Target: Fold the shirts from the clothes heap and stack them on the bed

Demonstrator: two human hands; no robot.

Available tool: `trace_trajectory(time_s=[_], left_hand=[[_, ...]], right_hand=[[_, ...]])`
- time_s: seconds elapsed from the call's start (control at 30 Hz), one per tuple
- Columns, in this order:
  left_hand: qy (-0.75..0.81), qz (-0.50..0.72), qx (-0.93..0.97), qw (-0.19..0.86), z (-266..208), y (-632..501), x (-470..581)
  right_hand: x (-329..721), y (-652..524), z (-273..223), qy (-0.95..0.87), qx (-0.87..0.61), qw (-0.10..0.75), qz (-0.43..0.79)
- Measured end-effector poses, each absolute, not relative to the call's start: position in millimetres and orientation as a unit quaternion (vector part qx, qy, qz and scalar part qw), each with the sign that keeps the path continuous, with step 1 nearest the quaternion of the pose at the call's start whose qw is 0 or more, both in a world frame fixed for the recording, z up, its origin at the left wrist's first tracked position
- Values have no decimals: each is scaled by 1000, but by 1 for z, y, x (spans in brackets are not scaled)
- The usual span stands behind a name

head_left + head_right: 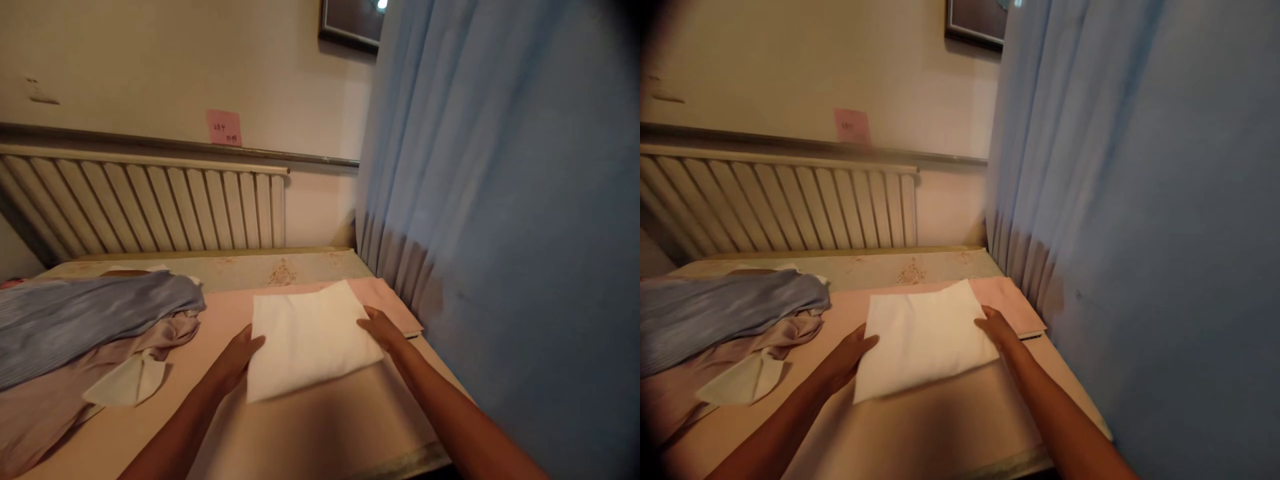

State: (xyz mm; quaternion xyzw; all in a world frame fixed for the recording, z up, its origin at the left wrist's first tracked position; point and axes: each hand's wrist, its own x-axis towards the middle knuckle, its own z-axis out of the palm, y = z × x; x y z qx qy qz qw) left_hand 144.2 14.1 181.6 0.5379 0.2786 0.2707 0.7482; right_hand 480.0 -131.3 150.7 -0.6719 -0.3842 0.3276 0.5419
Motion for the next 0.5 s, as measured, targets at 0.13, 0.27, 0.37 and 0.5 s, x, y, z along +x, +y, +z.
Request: trace_trajectory(time_s=[0.13,0.27,0.37,0.5], left_hand=[[227,294,566,736,185,24,227],[209,310,581,723,182,34,295],[197,316,585,721,177,38,333],[190,310,578,730,168,42,369]], right_hand=[[555,-129,167,-355,-693,563,278],[611,-126,174,-321,-713,576,237],[643,-126,174,-301,-727,578,216],[678,-129,168,-277,-739,582,196]])
